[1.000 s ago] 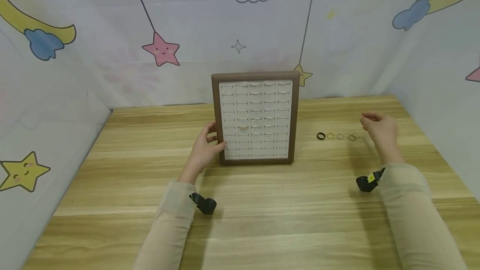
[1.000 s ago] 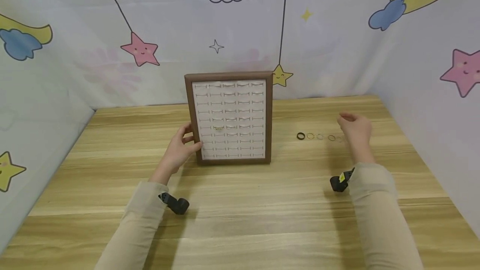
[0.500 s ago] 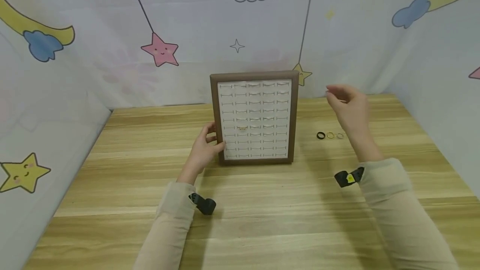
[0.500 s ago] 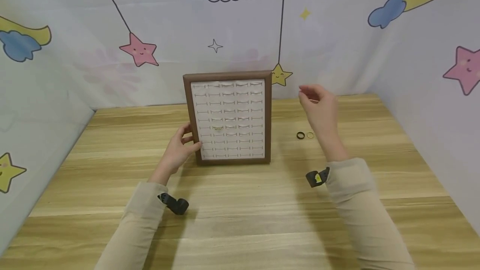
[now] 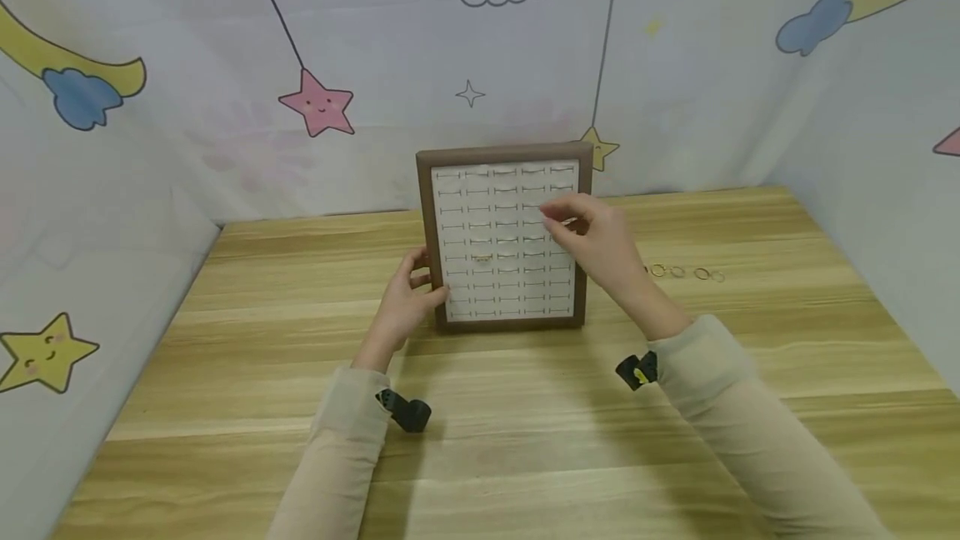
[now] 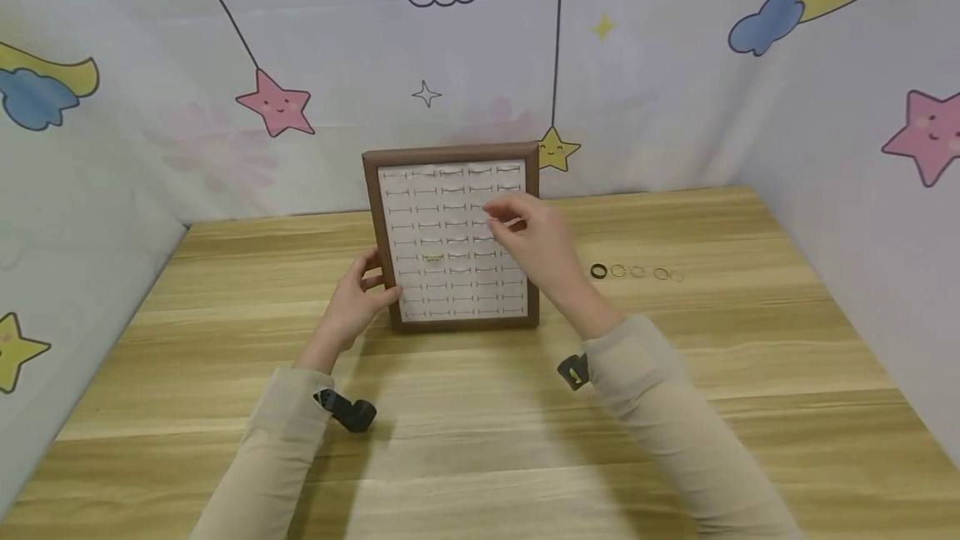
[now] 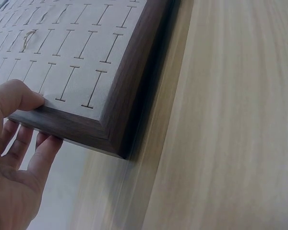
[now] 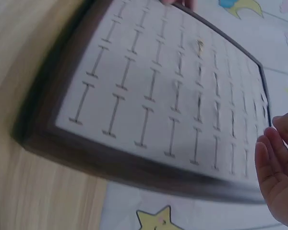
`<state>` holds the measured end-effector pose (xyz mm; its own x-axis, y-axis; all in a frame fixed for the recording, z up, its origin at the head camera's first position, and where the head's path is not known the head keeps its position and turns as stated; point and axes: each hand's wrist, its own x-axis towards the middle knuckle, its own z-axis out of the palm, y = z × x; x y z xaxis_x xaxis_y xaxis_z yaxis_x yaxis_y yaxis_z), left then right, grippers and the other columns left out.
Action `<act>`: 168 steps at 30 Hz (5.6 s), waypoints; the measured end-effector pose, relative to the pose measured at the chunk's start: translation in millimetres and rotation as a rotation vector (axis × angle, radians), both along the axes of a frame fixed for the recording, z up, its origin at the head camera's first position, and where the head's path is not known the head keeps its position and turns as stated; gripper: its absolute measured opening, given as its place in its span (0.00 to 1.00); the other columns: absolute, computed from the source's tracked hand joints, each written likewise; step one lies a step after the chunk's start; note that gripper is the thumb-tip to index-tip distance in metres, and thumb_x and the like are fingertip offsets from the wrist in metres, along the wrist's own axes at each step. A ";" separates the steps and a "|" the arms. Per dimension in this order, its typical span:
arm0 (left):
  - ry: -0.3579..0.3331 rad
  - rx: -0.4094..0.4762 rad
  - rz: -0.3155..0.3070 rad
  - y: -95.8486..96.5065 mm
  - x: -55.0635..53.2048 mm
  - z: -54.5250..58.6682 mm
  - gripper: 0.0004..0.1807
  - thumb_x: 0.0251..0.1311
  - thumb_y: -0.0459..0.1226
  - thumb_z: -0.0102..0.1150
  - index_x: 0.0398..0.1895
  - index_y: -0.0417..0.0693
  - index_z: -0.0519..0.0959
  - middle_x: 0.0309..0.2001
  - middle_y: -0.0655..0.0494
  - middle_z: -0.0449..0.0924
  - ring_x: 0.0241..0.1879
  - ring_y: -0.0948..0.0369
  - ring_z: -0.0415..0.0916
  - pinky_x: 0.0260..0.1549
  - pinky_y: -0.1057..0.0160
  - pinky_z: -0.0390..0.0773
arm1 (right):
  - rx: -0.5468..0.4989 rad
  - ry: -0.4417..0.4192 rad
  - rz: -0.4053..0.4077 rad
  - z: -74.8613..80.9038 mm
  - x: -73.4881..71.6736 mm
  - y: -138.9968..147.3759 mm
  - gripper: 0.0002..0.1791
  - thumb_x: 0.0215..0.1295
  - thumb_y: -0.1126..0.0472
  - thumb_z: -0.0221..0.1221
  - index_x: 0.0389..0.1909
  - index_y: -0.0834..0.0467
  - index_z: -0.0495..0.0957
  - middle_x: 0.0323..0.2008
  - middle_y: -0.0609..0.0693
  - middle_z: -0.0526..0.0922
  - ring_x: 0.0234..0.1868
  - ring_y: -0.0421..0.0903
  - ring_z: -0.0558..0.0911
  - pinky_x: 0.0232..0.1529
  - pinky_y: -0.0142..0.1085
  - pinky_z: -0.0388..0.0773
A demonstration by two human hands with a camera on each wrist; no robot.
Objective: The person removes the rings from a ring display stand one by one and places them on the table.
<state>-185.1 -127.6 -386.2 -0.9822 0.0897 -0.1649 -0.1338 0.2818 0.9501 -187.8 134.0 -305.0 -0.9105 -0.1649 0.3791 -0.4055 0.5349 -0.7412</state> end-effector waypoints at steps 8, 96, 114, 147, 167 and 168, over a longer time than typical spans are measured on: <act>0.000 0.000 0.003 0.0 -0.2 -1.9 0.38 0.61 0.29 0.56 0.73 0.50 0.53 0.69 0.46 0.57 0.67 0.47 0.61 0.60 0.48 0.72 | 0.116 -0.038 0.096 -12.1 3.7 -27.4 0.11 0.62 0.68 0.59 0.45 0.63 0.81 0.44 0.57 0.85 0.43 0.51 0.83 0.46 0.40 0.82; -0.003 -0.007 0.012 0.5 -1.4 -0.8 0.39 0.61 0.28 0.55 0.73 0.50 0.53 0.69 0.45 0.57 0.66 0.47 0.61 0.61 0.49 0.72 | -0.525 -0.222 -0.085 9.9 -15.3 44.2 0.07 0.61 0.64 0.62 0.37 0.49 0.81 0.33 0.36 0.79 0.35 0.32 0.80 0.40 0.20 0.77; 0.000 -0.011 0.014 0.6 -0.3 1.2 0.39 0.60 0.27 0.56 0.73 0.48 0.53 0.69 0.45 0.58 0.67 0.46 0.61 0.60 0.47 0.73 | -0.774 -0.287 -0.287 -20.9 -10.0 142.3 0.07 0.59 0.67 0.63 0.36 0.52 0.83 0.33 0.41 0.77 0.31 0.33 0.82 0.37 0.19 0.79; -0.002 -0.010 0.016 1.2 0.4 2.5 0.39 0.60 0.28 0.56 0.73 0.48 0.52 0.70 0.45 0.57 0.67 0.46 0.61 0.61 0.47 0.72 | -0.697 -0.613 -0.487 -91.4 2.1 221.1 0.21 0.60 0.74 0.55 0.17 0.46 0.80 0.18 0.35 0.79 0.20 0.29 0.79 0.27 0.18 0.78; 0.001 -0.016 0.015 1.0 0.8 3.0 0.39 0.60 0.28 0.56 0.73 0.49 0.52 0.70 0.45 0.57 0.66 0.46 0.62 0.60 0.48 0.73 | -0.703 -0.650 -0.454 -96.5 3.7 227.3 0.25 0.61 0.76 0.53 0.13 0.46 0.80 0.16 0.36 0.80 0.19 0.29 0.81 0.27 0.18 0.79; 0.001 -0.016 0.014 1.0 0.8 3.1 0.39 0.60 0.28 0.56 0.73 0.49 0.52 0.70 0.45 0.57 0.66 0.46 0.62 0.60 0.48 0.73 | -0.703 -0.653 -0.458 -96.4 3.5 227.4 0.25 0.61 0.76 0.54 0.13 0.46 0.80 0.16 0.36 0.80 0.19 0.29 0.81 0.27 0.19 0.79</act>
